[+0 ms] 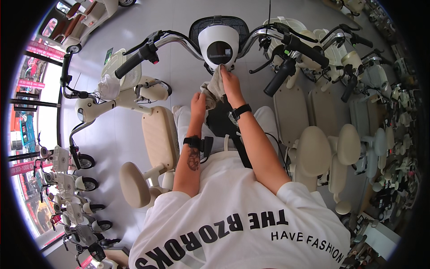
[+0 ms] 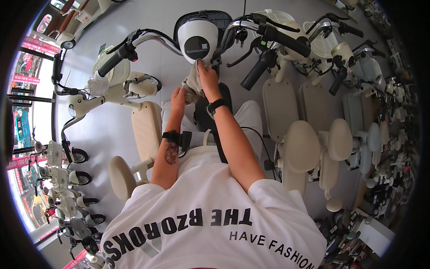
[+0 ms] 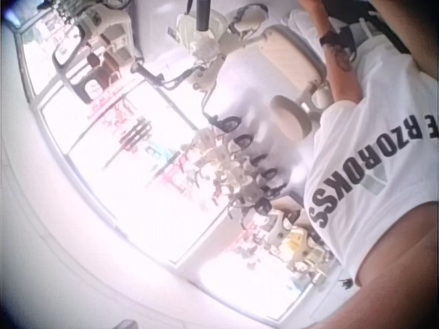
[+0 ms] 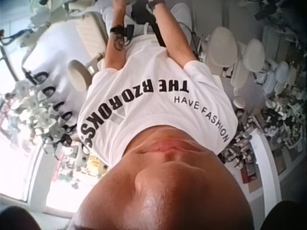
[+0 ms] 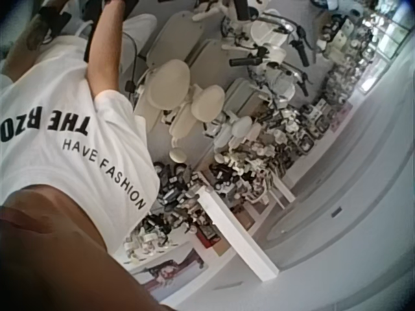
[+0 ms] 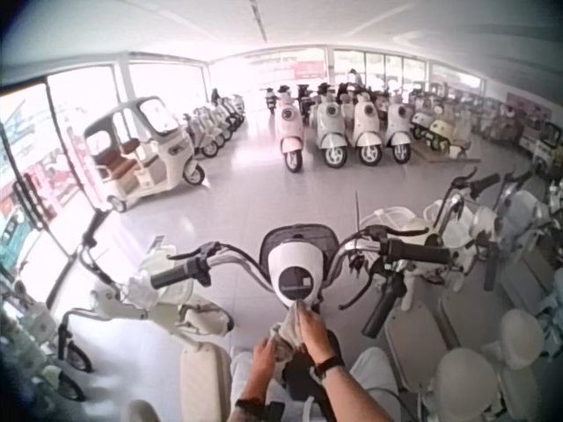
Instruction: Cleaning various parts of an electric scooter with a cloth, including handlebars and body panels.
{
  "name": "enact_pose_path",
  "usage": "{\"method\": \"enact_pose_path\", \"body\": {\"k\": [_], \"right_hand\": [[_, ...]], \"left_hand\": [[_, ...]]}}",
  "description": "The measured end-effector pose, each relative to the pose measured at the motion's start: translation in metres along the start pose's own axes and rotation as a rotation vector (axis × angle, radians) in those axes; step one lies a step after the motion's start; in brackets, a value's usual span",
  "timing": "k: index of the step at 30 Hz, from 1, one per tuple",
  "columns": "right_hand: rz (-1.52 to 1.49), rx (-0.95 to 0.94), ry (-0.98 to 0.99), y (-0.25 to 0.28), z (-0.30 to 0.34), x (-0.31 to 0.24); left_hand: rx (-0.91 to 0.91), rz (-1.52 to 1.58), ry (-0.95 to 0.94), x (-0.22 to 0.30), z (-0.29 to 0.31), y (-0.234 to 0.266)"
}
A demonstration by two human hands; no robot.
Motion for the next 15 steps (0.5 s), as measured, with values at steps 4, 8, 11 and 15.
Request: {"method": "enact_pose_path", "body": {"k": [4, 8, 11, 15], "right_hand": [[0.163, -0.016, 0.049, -0.005, -0.004, -0.017], [0.325, -0.019, 0.125, -0.005, 0.000, -0.028], [0.338, -0.017, 0.168, 0.001, -0.001, -0.028], [0.331, -0.035, 0.184, 0.004, -0.007, -0.024]], "left_hand": [[0.018, 0.070, 0.034, -0.004, 0.002, 0.007], [0.019, 0.016, 0.023, -0.005, 0.005, 0.018], [0.030, 0.055, 0.034, 0.000, 0.014, 0.016], [0.027, 0.048, 0.023, 0.008, 0.016, 0.015]]}}
Point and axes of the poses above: each hand's wrist, its own z-axis away from the middle knuckle, its own y-axis out of the back of the hand, x = y × z, the point moved 8 cm from there along -z, towards the middle knuckle, and after that the axes turned 10 degrees about -x, right-handed, at the moved point
